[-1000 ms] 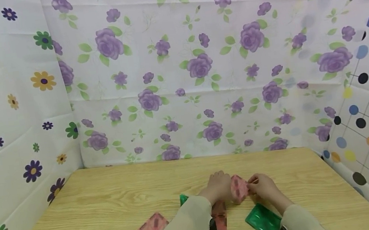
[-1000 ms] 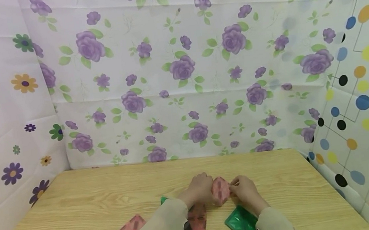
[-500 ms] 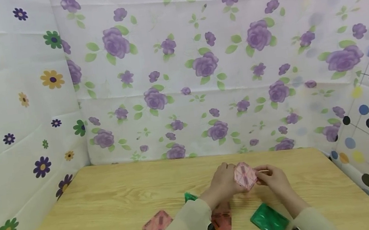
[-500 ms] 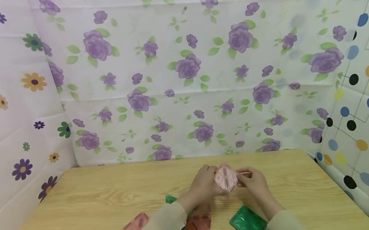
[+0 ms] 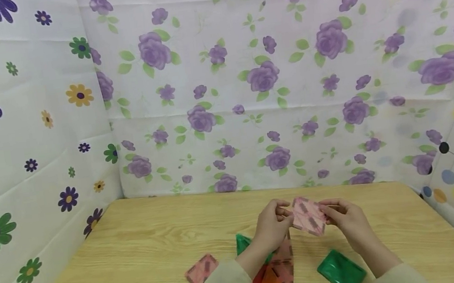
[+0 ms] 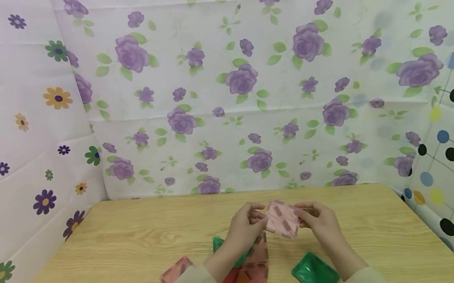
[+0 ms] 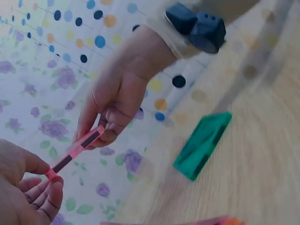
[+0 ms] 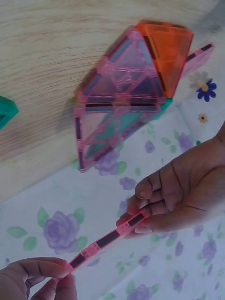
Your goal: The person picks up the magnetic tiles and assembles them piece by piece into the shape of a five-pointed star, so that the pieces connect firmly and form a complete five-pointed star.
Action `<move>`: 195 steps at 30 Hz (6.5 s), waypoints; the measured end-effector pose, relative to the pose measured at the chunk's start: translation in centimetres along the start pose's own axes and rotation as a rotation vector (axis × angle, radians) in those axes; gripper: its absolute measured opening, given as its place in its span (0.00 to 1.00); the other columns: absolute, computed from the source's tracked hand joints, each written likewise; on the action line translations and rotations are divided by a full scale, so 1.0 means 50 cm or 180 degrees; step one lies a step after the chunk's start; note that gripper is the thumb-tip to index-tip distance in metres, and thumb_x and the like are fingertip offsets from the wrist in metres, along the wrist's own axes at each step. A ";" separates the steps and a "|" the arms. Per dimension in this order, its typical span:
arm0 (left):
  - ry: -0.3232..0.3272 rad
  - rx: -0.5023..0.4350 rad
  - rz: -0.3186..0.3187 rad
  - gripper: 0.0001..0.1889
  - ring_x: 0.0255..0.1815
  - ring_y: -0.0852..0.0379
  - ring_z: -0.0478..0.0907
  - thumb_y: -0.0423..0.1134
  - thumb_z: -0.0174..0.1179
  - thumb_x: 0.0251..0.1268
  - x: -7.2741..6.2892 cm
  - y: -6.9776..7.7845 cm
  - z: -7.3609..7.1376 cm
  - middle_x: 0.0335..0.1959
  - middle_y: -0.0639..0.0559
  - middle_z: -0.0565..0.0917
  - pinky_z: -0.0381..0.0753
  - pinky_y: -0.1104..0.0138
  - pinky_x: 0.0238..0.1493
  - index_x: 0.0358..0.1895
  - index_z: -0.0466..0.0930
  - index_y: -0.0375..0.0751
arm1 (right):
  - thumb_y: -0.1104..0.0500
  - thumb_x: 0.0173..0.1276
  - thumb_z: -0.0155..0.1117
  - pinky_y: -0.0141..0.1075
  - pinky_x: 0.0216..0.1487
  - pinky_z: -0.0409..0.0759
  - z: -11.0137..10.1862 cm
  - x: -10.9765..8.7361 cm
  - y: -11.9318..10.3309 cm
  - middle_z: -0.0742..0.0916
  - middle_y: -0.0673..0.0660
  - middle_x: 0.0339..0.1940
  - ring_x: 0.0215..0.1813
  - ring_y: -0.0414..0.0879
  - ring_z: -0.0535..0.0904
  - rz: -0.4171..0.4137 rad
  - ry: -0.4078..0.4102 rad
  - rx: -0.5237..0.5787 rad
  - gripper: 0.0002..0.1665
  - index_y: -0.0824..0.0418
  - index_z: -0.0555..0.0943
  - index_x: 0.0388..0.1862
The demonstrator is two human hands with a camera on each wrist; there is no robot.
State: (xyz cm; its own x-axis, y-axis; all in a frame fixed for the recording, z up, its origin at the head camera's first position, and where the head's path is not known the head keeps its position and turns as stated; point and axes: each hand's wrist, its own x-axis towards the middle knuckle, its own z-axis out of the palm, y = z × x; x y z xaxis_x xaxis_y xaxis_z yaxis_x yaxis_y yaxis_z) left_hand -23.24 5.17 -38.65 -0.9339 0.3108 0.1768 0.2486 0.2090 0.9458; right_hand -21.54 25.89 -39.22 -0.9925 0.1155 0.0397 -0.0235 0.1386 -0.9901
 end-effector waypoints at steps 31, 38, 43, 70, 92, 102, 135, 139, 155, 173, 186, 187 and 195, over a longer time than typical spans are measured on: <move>-0.0205 -0.1077 -0.0611 0.14 0.33 0.60 0.78 0.32 0.67 0.57 -0.200 -0.047 -0.014 0.36 0.51 0.80 0.77 0.73 0.33 0.43 0.74 0.36 | 0.52 0.73 0.56 0.32 0.45 0.80 0.029 -0.057 0.042 0.84 0.46 0.45 0.45 0.39 0.79 0.0197 -0.1420 -0.0038 0.23 0.69 0.76 0.55; -0.0031 -0.1218 -0.0787 0.15 0.31 0.60 0.80 0.33 0.69 0.54 -0.225 -0.078 0.006 0.32 0.52 0.80 0.78 0.72 0.34 0.42 0.73 0.37 | 0.54 0.74 0.54 0.33 0.42 0.81 0.045 -0.051 0.064 0.85 0.47 0.44 0.43 0.40 0.80 0.0156 -0.1679 -0.0066 0.21 0.69 0.77 0.54; -0.0068 -0.1442 -0.0822 0.15 0.29 0.59 0.80 0.32 0.69 0.52 -0.239 -0.093 0.016 0.30 0.51 0.78 0.78 0.72 0.32 0.40 0.72 0.37 | 0.55 0.74 0.55 0.32 0.40 0.79 0.063 -0.060 0.070 0.84 0.54 0.47 0.44 0.40 0.79 0.0126 -0.1642 -0.0268 0.22 0.71 0.76 0.55; -0.0216 0.0579 -0.0493 0.17 0.20 0.66 0.70 0.34 0.70 0.54 -0.224 -0.104 0.036 0.23 0.58 0.75 0.70 0.71 0.22 0.35 0.66 0.46 | 0.58 0.68 0.62 0.31 0.34 0.71 0.114 -0.074 0.087 0.84 0.55 0.36 0.36 0.43 0.73 -0.0009 -0.0992 -0.1070 0.12 0.68 0.80 0.40; 0.0205 0.1736 0.1400 0.13 0.26 0.72 0.69 0.39 0.71 0.51 -0.219 -0.081 0.047 0.28 0.61 0.75 0.68 0.80 0.27 0.36 0.75 0.46 | 0.52 0.67 0.63 0.30 0.31 0.77 0.072 -0.091 0.036 0.85 0.53 0.36 0.34 0.42 0.78 -0.0384 -0.0975 -0.1696 0.15 0.63 0.81 0.43; 0.0278 0.2740 0.2354 0.27 0.43 0.63 0.74 0.54 0.75 0.43 -0.161 -0.061 0.083 0.42 0.56 0.78 0.75 0.69 0.47 0.47 0.79 0.47 | 0.50 0.67 0.63 0.31 0.32 0.78 0.011 -0.095 -0.002 0.85 0.54 0.40 0.36 0.46 0.81 -0.0358 -0.0711 -0.1883 0.19 0.63 0.80 0.48; -0.1314 0.3868 0.0816 0.37 0.50 0.62 0.75 0.72 0.65 0.43 -0.063 -0.028 0.181 0.47 0.61 0.81 0.69 0.65 0.58 0.58 0.71 0.61 | 0.54 0.59 0.70 0.39 0.38 0.79 -0.101 -0.134 0.084 0.84 0.49 0.31 0.35 0.42 0.78 0.0418 -0.0462 -0.2764 0.20 0.67 0.83 0.43; -0.1256 0.3906 0.0885 0.37 0.49 0.62 0.75 0.72 0.64 0.43 -0.064 -0.033 0.185 0.45 0.61 0.81 0.70 0.65 0.58 0.56 0.71 0.61 | 0.56 0.60 0.70 0.40 0.40 0.80 -0.095 -0.133 0.088 0.84 0.49 0.32 0.36 0.42 0.79 0.0496 -0.0469 -0.2682 0.17 0.68 0.83 0.42; -0.0969 0.3987 0.1562 0.41 0.48 0.64 0.76 0.72 0.61 0.49 -0.082 -0.042 0.180 0.46 0.58 0.78 0.70 0.65 0.60 0.65 0.65 0.56 | 0.60 0.67 0.62 0.38 0.43 0.80 -0.116 -0.132 0.109 0.86 0.53 0.40 0.42 0.43 0.80 0.0421 -0.0135 -0.2221 0.16 0.68 0.80 0.50; -0.0112 0.2766 0.1842 0.22 0.48 0.64 0.76 0.51 0.62 0.64 -0.101 0.014 0.135 0.47 0.57 0.79 0.74 0.73 0.48 0.59 0.75 0.49 | 0.52 0.72 0.58 0.35 0.42 0.83 -0.137 -0.149 0.041 0.86 0.54 0.42 0.36 0.38 0.81 0.0362 -0.0179 -0.1227 0.27 0.73 0.74 0.59; -0.0300 0.0719 0.0822 0.13 0.33 0.73 0.76 0.29 0.58 0.66 -0.123 0.077 0.039 0.40 0.53 0.85 0.73 0.79 0.28 0.49 0.85 0.44 | 0.52 0.71 0.58 0.33 0.42 0.82 -0.089 -0.184 -0.029 0.85 0.50 0.40 0.36 0.40 0.80 0.0133 -0.0256 -0.0942 0.26 0.70 0.75 0.58; -0.0363 0.0692 0.0738 0.13 0.33 0.73 0.76 0.29 0.58 0.66 -0.126 0.077 0.028 0.39 0.54 0.86 0.73 0.79 0.26 0.49 0.85 0.46 | 0.52 0.71 0.58 0.33 0.41 0.81 -0.083 -0.186 -0.030 0.85 0.49 0.40 0.36 0.40 0.80 0.0125 -0.0299 -0.0932 0.25 0.70 0.75 0.58; -0.0792 0.0228 0.0295 0.14 0.30 0.71 0.76 0.32 0.60 0.64 -0.158 0.048 -0.048 0.41 0.53 0.86 0.74 0.77 0.27 0.51 0.85 0.49 | 0.55 0.74 0.55 0.35 0.38 0.82 -0.037 -0.199 -0.018 0.85 0.45 0.40 0.34 0.38 0.79 0.0011 -0.0715 -0.0755 0.25 0.74 0.73 0.59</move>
State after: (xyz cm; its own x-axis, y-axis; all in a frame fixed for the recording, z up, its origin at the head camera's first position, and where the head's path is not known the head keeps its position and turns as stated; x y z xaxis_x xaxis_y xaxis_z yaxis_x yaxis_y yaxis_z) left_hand -15.86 0.97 -37.11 -0.8167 0.5479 0.1809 0.3558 0.2315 0.9054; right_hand -11.44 26.46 -38.46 -0.9948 -0.0999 -0.0204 -0.0178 0.3670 -0.9301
